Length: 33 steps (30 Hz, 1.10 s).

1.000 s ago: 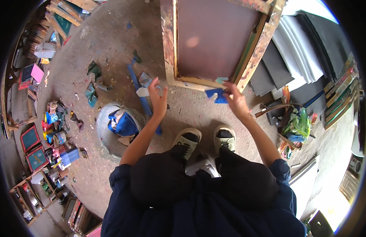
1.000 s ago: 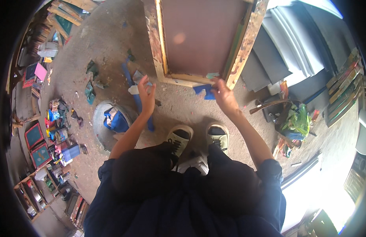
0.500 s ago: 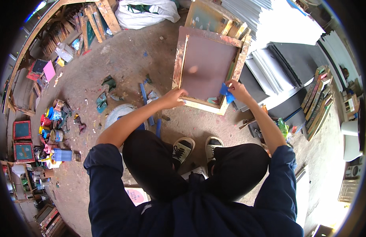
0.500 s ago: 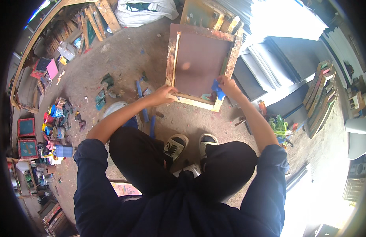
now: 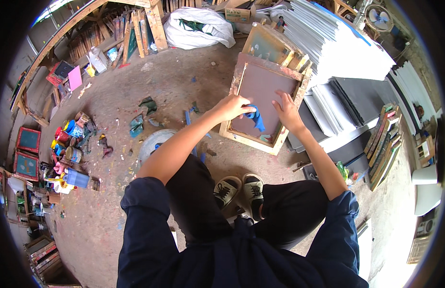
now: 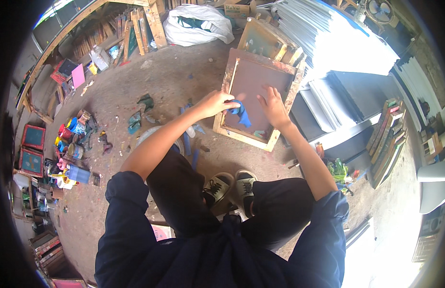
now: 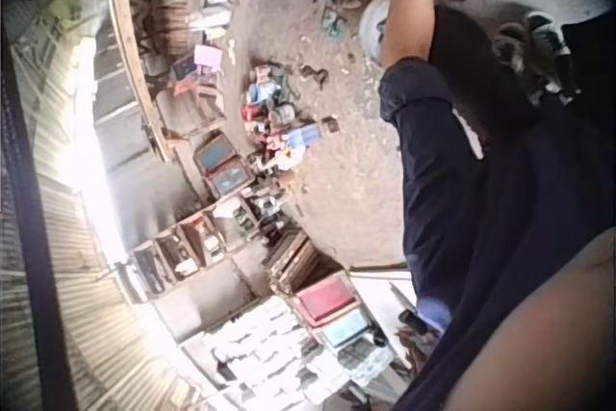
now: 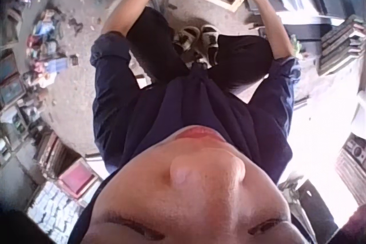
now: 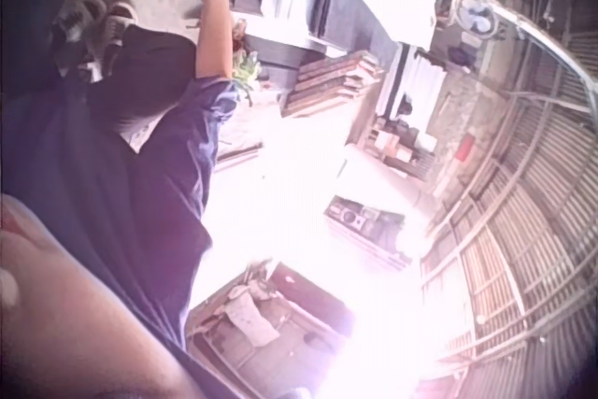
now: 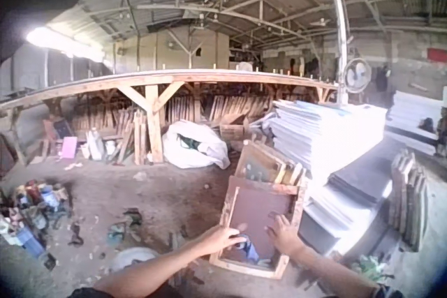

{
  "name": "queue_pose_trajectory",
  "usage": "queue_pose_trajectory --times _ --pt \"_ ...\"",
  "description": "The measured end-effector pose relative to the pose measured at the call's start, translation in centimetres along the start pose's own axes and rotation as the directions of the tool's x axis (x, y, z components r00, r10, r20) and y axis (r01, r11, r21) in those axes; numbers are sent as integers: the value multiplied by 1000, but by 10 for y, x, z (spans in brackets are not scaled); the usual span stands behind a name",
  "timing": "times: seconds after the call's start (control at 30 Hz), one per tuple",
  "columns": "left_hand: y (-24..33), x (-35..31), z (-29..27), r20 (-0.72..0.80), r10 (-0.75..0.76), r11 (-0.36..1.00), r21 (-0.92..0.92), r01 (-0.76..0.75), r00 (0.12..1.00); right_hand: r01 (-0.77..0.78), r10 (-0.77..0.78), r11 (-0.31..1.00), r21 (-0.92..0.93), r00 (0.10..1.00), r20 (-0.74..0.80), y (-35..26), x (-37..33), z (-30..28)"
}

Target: The person scrubs the surface of a wooden frame with a small dark block, then wipes the frame with a blue cloth. They repeatedly apply liquid from a small white bottle onto the cloth and continue wiping the frame's surface and edges.

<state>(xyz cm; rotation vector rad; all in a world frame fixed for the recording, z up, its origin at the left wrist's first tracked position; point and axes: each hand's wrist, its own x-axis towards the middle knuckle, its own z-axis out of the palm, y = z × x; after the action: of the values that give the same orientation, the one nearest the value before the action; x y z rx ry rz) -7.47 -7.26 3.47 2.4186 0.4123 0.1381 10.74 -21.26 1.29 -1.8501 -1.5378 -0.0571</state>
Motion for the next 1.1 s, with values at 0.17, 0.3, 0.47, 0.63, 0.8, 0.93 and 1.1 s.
queue_pose_trajectory --times 0.17,0.3,0.47,0.63,0.8,0.93,1.1 --pt "-42 1 11 -114 79 960 -259 -106 990 146 -147 943 300 989 -18 -30 -2 45" --pt "-40 12 12 -116 62 906 -409 -104 991 -45 202 977 -211 535 820 46 -31 70" --pt "-52 -5 9 -63 13 970 -241 -28 998 -228 238 967 -113 652 720 37 -15 57" --pt "-43 -13 18 22 93 961 -263 -84 995 -681 351 240 692 725 592 -20 -10 46" --pt "-25 -17 25 131 51 924 -383 3 990 -545 414 402 736 825 385 -1 -5 39" --pt "-16 -24 33 -19 -112 840 -537 84 994 -476 328 421 772 874 360 -18 -7 31" --pt "-17 -21 36 -257 105 909 -366 -198 961 -426 271 474 771 903 332 -26 -7 23"
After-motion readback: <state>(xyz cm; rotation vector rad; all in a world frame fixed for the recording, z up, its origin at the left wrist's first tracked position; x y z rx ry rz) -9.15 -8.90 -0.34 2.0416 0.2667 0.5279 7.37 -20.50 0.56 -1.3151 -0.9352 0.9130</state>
